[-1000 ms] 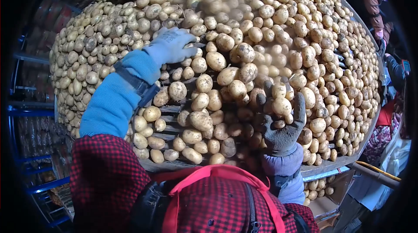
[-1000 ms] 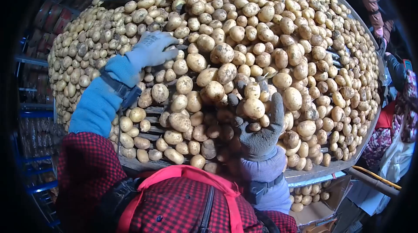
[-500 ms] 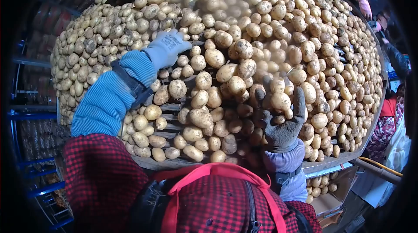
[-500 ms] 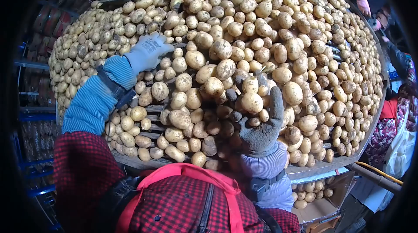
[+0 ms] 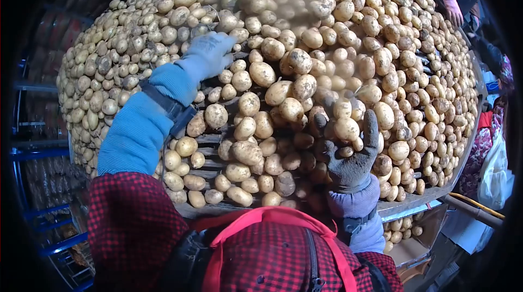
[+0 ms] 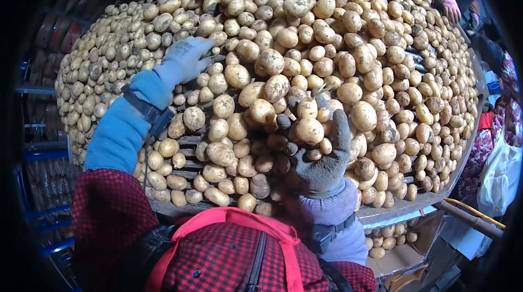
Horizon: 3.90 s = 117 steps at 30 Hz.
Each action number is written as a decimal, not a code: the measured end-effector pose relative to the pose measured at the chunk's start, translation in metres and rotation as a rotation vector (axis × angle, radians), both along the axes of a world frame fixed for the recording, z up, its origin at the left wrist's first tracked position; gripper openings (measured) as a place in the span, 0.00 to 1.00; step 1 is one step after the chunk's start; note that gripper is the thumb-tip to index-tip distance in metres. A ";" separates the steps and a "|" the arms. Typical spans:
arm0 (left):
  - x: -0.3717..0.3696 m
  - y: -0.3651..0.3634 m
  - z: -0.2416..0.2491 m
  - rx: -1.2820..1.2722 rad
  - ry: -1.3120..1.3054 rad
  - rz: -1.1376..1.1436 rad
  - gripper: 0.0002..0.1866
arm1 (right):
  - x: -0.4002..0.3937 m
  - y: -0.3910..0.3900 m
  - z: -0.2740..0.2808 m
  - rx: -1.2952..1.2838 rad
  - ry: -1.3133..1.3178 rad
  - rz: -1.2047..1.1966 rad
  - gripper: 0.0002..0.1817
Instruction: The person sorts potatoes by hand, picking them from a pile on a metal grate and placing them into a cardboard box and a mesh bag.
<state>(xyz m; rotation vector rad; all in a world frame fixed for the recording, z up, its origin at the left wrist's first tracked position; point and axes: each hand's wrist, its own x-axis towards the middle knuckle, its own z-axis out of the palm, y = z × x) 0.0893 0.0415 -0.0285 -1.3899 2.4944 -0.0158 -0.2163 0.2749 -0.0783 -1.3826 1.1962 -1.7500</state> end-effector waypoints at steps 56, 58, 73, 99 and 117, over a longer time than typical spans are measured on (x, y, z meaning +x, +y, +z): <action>-0.001 0.001 -0.007 0.022 -0.019 -0.054 0.18 | 0.006 0.001 -0.009 0.101 -0.077 0.041 0.53; -0.007 -0.004 -0.001 0.059 -0.033 -0.023 0.17 | 0.014 0.001 -0.005 0.116 -0.193 0.045 0.51; 0.003 -0.004 -0.001 0.141 -0.076 0.039 0.20 | 0.014 0.002 -0.004 0.130 -0.214 0.045 0.53; 0.016 0.104 -0.030 0.126 0.489 0.262 0.22 | 0.035 0.048 0.005 0.035 -0.271 -0.117 0.45; -0.205 0.268 0.010 0.686 1.780 -0.044 0.18 | 0.019 0.157 0.027 0.088 -0.221 -0.386 0.23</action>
